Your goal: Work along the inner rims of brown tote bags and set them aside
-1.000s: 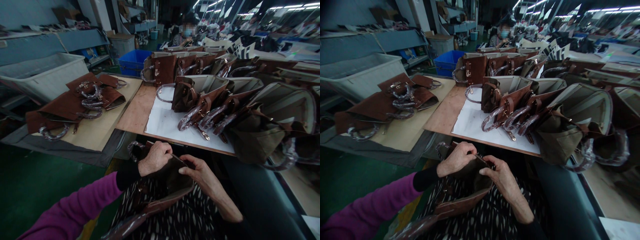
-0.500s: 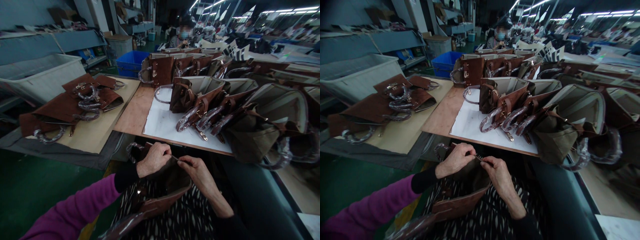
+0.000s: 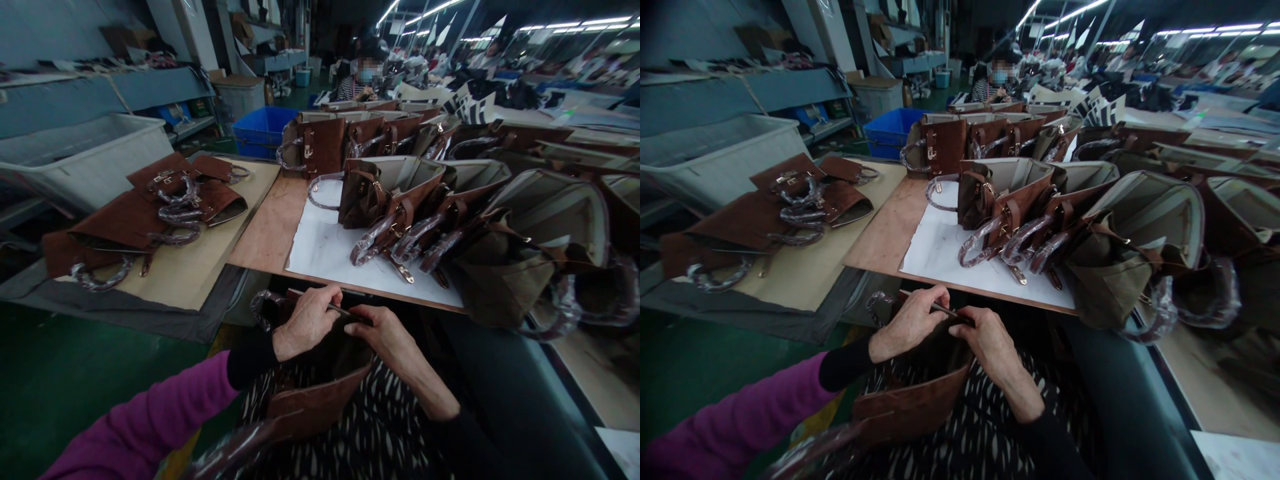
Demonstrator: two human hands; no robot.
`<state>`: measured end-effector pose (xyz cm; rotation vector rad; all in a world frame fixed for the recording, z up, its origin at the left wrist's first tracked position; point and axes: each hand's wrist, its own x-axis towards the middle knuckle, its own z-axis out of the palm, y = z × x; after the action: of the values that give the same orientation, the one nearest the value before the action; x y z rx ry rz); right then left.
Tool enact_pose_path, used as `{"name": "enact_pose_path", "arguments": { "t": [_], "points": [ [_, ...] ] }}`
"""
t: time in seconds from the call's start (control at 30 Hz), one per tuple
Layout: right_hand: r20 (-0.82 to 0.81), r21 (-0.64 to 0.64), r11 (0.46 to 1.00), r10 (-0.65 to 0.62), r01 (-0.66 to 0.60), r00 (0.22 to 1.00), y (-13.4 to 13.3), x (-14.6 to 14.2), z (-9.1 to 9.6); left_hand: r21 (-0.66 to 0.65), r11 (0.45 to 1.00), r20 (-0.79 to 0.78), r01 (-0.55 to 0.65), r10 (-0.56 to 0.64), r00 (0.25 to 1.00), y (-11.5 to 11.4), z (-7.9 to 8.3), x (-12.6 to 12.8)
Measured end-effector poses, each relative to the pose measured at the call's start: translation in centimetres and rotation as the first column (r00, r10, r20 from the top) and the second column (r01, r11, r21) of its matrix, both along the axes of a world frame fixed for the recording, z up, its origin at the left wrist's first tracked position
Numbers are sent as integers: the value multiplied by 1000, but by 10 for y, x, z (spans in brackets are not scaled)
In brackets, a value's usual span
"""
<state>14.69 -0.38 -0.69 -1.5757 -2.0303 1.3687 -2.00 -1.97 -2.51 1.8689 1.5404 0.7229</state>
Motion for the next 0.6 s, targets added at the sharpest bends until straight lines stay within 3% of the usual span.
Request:
{"name": "enact_pose_path", "arguments": {
  "t": [0.13, 0.27, 0.43, 0.6],
  "points": [
    [-175, -161, 986, -62, 34, 983, 0, 0, -12, 44, 997, -168, 68, -60, 984, -4, 12, -10],
    [-319, -293, 955, -135, 37, 938, -3, 3, -17, -70, 989, -347, 128, -144, 927, 2, 23, -26],
    [-354, -283, 958, -139, 36, 925, -3, 5, -14, -220, 935, -108, 277, -306, 946, 18, 23, -41],
    [-261, -254, 965, -128, 60, 957, 0, 2, -19, -277, 910, 20, 309, -316, 949, 24, 20, -40]
  ]
}}
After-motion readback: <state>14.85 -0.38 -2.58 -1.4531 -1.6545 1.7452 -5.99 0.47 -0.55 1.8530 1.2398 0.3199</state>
